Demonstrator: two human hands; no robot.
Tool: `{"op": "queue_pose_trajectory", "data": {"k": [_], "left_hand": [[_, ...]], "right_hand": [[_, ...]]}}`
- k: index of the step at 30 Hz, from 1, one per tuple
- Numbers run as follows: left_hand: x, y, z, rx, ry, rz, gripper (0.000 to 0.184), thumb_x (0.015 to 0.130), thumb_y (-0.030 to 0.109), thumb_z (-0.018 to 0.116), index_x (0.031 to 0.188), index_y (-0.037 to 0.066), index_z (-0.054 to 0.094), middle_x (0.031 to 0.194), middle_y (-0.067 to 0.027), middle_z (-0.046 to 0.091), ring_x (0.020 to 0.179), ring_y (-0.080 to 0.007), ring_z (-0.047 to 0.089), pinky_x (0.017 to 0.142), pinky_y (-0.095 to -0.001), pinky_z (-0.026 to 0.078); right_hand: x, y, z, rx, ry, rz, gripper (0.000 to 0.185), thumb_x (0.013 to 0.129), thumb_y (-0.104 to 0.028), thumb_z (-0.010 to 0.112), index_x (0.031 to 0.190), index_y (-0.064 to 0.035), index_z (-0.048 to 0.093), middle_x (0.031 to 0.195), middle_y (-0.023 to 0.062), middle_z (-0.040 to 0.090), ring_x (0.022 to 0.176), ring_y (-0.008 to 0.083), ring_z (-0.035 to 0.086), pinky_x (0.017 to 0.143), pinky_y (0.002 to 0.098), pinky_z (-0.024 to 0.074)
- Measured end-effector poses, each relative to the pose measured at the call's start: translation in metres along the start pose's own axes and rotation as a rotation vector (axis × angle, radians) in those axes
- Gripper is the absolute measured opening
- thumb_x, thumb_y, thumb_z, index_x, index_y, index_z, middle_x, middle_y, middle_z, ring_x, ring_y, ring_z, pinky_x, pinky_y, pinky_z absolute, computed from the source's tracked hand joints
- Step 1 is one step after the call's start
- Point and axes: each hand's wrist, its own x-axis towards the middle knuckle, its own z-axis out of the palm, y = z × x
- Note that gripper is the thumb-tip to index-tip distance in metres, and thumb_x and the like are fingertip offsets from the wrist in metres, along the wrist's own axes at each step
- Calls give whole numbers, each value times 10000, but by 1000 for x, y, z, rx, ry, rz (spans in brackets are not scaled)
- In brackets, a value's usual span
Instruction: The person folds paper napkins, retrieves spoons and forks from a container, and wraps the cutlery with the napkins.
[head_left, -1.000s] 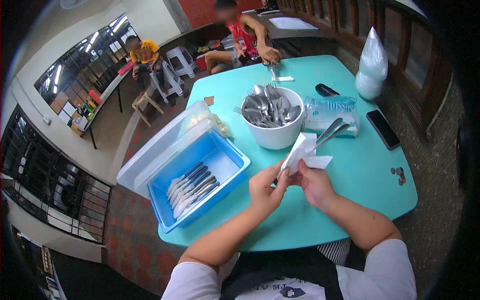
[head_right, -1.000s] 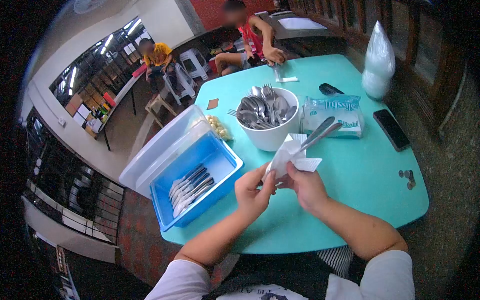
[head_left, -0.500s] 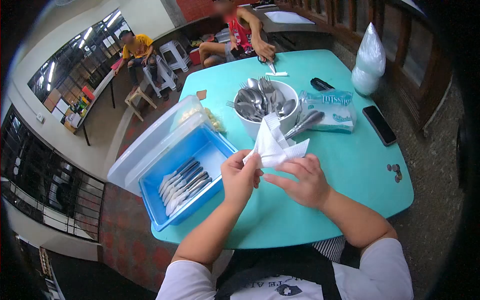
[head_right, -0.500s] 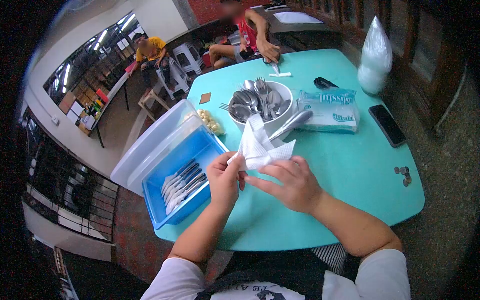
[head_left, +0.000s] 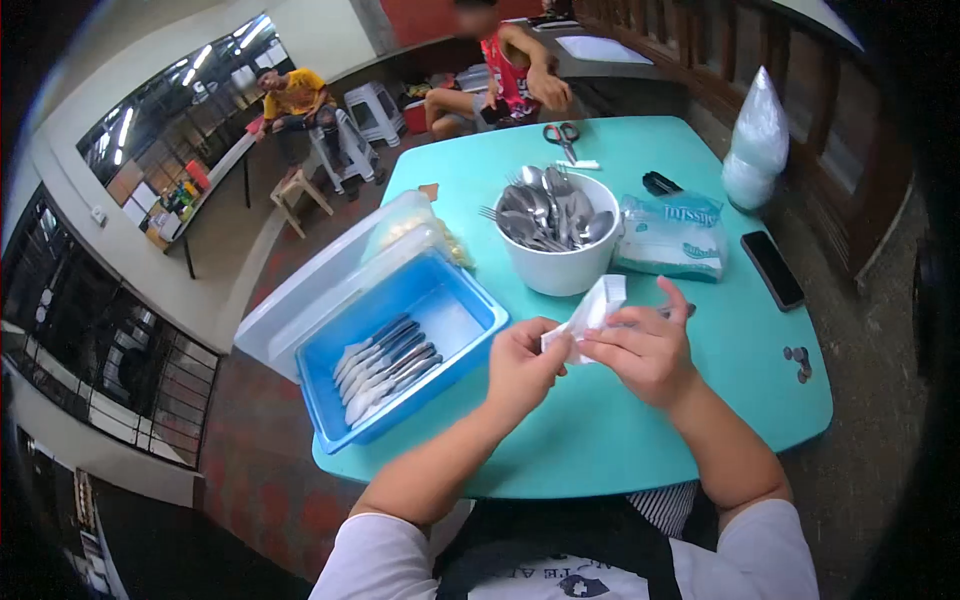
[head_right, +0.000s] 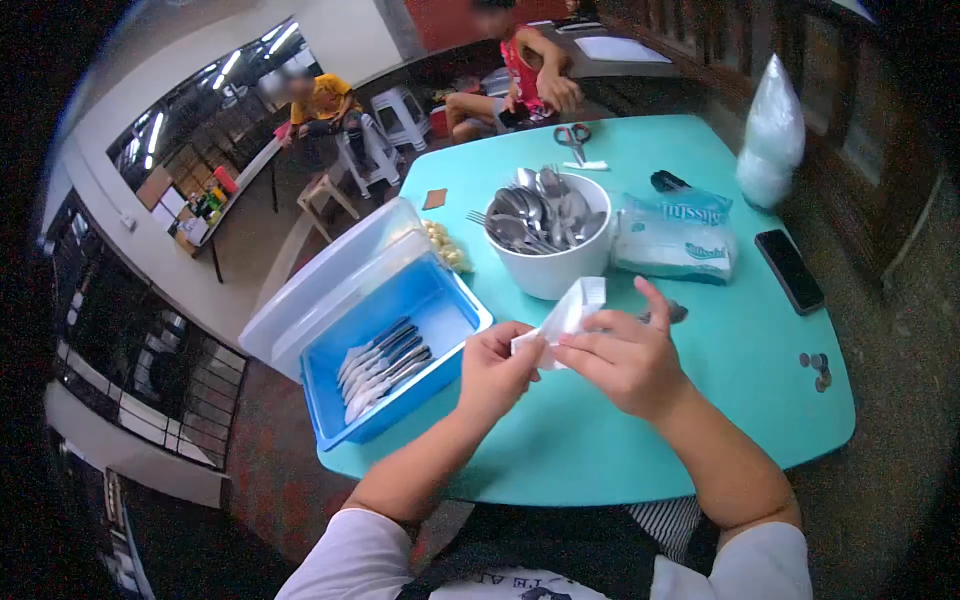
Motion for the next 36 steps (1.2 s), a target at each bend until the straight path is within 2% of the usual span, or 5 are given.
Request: {"op": "queue_pose_trajectory", "data": {"k": [15, 21, 27, 30, 36], "left_hand": [[5, 9, -17, 431, -383, 216, 181, 819, 134, 662, 855, -43, 680, 593, -69, 584, 521, -86, 492, 480, -276, 404], [5, 11, -22, 298, -366, 76, 175, 848, 129, 649, 869, -41, 684, 600, -45, 580, 542, -78, 521, 491, -253, 410], [9, 14, -26, 269, -359, 103, 169, 859, 123, 650, 905, -35, 688, 634, -47, 597, 572, -78, 544, 507, -257, 419], [10, 15, -29, 421, -354, 282, 161, 843, 106, 669, 937, -22, 693, 671, -71, 621, 576, -135, 571, 520, -286, 429], [8, 13, -28, 566, -378, 749, 193, 772, 31, 681, 964, 11, 678, 657, -105, 570, 542, -256, 550, 498, -352, 408]], "right_hand": [[1, 1, -9, 511, -460, 286, 172, 705, -151, 747, 751, -92, 592, 914, 61, 647, 1034, 248, 608, 1082, 649, 194], [-6, 10, -5, 594, -498, 348, 143, 755, -95, 704, 862, -58, 616, 841, 111, 616, 832, 285, 627, 854, 434, 475], [-1, -10, 2, 776, -166, 537, 214, 811, -18, 624, 1023, -28, 651, 854, 141, 610, 762, 339, 606, 645, 371, 488], [-11, 2, 7, 766, -313, 495, 195, 862, -26, 581, 1046, -18, 645, 839, 118, 631, 682, 257, 621, 595, 324, 485], [-16, 11, 1, 1397, -765, 1055, 243, 994, -172, 476, 996, -5, 652, 761, 33, 616, 575, 67, 534, 536, 228, 438]]}}
